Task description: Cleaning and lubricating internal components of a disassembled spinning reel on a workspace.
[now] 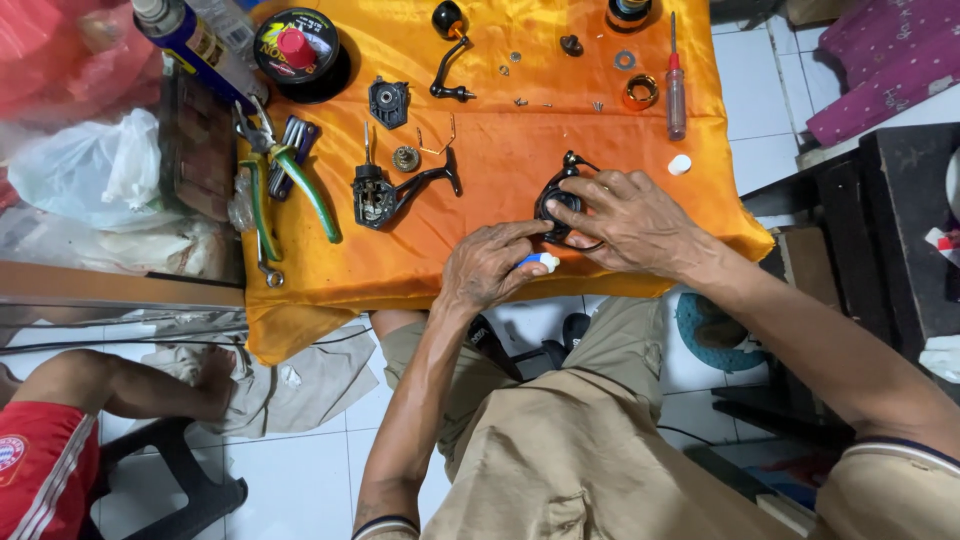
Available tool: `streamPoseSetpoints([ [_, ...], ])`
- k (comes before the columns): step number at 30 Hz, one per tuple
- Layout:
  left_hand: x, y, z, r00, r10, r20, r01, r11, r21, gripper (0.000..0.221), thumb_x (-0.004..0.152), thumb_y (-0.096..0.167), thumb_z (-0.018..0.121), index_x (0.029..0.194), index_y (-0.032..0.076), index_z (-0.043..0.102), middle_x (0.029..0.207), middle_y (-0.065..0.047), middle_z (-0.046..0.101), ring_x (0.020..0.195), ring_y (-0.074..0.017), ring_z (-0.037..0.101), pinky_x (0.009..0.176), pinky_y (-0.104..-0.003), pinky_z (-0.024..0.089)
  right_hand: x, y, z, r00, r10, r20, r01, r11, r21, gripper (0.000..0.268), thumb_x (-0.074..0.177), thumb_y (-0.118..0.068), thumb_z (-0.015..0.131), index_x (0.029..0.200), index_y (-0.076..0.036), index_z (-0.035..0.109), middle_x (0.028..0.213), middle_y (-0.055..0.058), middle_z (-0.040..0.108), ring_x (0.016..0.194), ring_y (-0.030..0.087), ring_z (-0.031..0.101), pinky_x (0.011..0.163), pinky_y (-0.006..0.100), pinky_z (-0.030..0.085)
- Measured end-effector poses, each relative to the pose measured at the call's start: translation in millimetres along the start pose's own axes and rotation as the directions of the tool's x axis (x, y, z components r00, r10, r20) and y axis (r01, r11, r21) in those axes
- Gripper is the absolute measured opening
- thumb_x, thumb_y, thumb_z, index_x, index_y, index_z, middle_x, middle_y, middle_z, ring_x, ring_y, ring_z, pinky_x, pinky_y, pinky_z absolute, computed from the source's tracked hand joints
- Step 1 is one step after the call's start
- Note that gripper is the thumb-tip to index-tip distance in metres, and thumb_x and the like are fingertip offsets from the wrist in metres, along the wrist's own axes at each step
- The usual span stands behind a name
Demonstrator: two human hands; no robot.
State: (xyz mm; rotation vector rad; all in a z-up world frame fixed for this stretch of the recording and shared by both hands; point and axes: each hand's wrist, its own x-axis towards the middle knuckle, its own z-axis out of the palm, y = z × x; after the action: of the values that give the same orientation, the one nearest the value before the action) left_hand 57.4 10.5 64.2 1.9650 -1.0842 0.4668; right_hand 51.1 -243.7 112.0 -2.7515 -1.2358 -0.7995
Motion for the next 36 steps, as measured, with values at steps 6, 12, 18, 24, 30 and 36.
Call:
streamPoseSetpoints([
  [6,-0.6,-0.8,0.8,1.0,-0.01,-0.004,0.01,1.0,-0.008,0.05,0.104,0.051,0.052,0.072,0.013,0.05,0.119,-0.002,0.072,0.094,-0.0263,0.072,0.07,-0.036,0.055,-6.9,4.7,2.4,1.0,-0.014,0.02,0.014,1.0,0.016,0.039,0.103,-0.044,0.048,0.125,-0.021,0.071,0.134,0.004,0.058,0.108,0.023,0.056,0.08,0.036,0.042],
  [12,-2.3,-2.7,2.8,1.0,-0.014,0.0,0.014,1.0,0.007,0.049,0.103,0.05,0.054,0.072,0.013,0.05,0.117,-0.002,0.073,0.092,-0.0264,0.072,0.07,-0.036,0.055,-2.9,-2.1,3.4,1.0,-0.012,0.028,0.011,0.999,0.031,0.044,0.097,-0.044,0.055,0.133,-0.022,0.068,0.132,0.006,0.056,0.108,0.025,0.055,0.078,0.037,0.042],
  [18,0.7,1.2,1.0,1.0,-0.027,0.015,0.027,1.0,-0.008,0.048,0.104,0.049,0.053,0.072,0.014,0.05,0.114,0.0,0.073,0.089,-0.025,0.072,0.069,-0.035,0.054,-11.6,6.6,13.2,1.0,-0.023,0.006,0.023,0.996,0.086,0.039,0.101,-0.038,0.052,0.134,-0.024,0.066,0.128,0.006,0.057,0.103,0.026,0.058,0.073,0.036,0.043],
  [24,0.4,-0.3,2.8,0.998,-0.046,0.052,0.046,0.999,0.015,0.047,0.104,0.049,0.053,0.073,0.014,0.05,0.109,-0.002,0.072,0.085,-0.0257,0.071,0.072,-0.036,0.054,-2.3,-2.7,7.9,0.999,-0.019,-0.037,0.019,1.0,0.008,0.034,0.102,-0.027,0.049,0.125,-0.016,0.071,0.128,0.009,0.057,0.099,0.025,0.057,0.07,0.035,0.042],
  [30,5.8,5.8,-3.2,0.993,-0.092,0.078,0.091,0.996,0.02,0.047,0.105,0.048,0.052,0.074,0.013,0.05,0.108,-0.003,0.072,0.084,-0.0278,0.07,0.072,-0.038,0.055,-12.6,2.4,27.2,0.998,-0.034,-0.06,0.037,0.998,0.055,0.031,0.102,-0.025,0.05,0.115,-0.007,0.072,0.126,0.011,0.059,0.095,0.026,0.059,0.07,0.035,0.046],
  [36,1.3,-1.2,1.5,0.989,-0.103,0.11,0.102,0.995,0.016,0.045,0.105,0.048,0.054,0.076,0.014,0.052,0.111,-0.003,0.07,0.086,-0.0279,0.07,0.073,-0.038,0.055,-9.2,0.6,23.6,0.997,0.062,-0.051,-0.055,0.991,0.119,0.037,0.096,-0.031,0.058,0.123,-0.008,0.067,0.127,0.011,0.056,0.095,0.028,0.059,0.069,0.038,0.047],
])
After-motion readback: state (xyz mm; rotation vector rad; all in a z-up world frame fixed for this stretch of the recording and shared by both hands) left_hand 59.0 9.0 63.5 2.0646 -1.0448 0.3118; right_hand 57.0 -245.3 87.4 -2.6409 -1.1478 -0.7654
